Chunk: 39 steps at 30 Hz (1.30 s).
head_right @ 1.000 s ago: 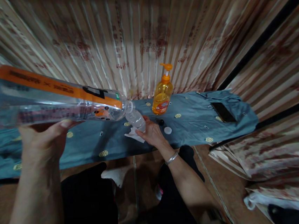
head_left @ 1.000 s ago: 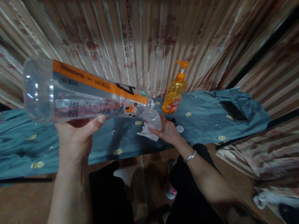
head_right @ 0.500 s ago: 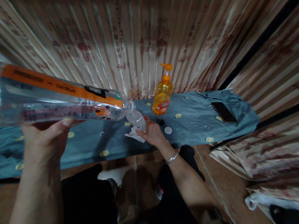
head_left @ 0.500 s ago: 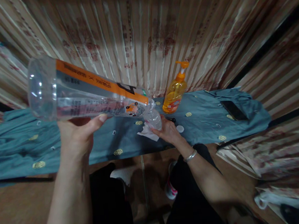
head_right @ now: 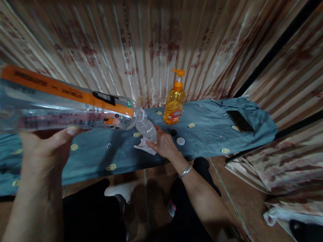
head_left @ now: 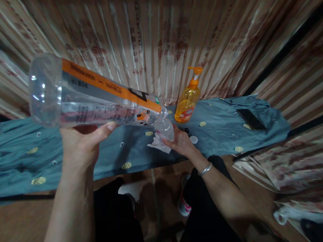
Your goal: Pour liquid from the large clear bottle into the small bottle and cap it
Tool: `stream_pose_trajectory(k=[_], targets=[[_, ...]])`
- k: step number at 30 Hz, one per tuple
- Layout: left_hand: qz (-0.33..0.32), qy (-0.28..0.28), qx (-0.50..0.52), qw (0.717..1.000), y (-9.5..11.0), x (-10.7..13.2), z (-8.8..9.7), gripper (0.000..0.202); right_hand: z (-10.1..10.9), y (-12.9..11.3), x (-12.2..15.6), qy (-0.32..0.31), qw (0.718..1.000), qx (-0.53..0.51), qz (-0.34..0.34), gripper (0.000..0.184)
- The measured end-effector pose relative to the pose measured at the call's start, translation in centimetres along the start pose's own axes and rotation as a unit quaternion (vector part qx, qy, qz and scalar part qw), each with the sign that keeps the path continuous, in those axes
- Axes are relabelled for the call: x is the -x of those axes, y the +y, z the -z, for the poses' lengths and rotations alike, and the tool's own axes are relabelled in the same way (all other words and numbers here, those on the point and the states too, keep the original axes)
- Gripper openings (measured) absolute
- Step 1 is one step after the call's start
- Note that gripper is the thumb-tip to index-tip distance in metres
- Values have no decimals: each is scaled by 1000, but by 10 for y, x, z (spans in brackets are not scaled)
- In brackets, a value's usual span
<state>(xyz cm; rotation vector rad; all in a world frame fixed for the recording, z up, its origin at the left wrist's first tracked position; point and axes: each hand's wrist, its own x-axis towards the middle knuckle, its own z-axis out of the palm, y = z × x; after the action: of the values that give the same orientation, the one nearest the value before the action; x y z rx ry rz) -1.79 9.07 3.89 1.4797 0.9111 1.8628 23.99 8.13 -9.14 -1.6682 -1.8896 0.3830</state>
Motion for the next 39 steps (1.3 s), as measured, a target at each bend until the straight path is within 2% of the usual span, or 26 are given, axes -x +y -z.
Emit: stream_pose_trajectory(k=[3, 10, 18, 22, 26, 39], targets=[[-11, -4, 5, 1000, -2, -2, 1, 69, -1, 0, 0, 3, 1000, 2, 2, 57], [3, -1, 57, 998, 0, -2, -1, 71, -5, 1, 1, 27, 1000, 9, 4, 56], [1, -2, 77, 997, -4, -1, 0, 57, -5, 3, 1, 22, 1000, 11, 8, 62], [0, 0, 65, 998, -3, -1, 0, 60, -5, 4, 1, 28, 999, 11, 12, 65], [6, 12, 68, 998, -4, -2, 0, 65, -4, 2, 2, 26, 1000, 11, 10, 60], [-55, -15, 51, 997, -9, -2, 2, 62, -8, 6, 1, 37, 999, 22, 23, 64]])
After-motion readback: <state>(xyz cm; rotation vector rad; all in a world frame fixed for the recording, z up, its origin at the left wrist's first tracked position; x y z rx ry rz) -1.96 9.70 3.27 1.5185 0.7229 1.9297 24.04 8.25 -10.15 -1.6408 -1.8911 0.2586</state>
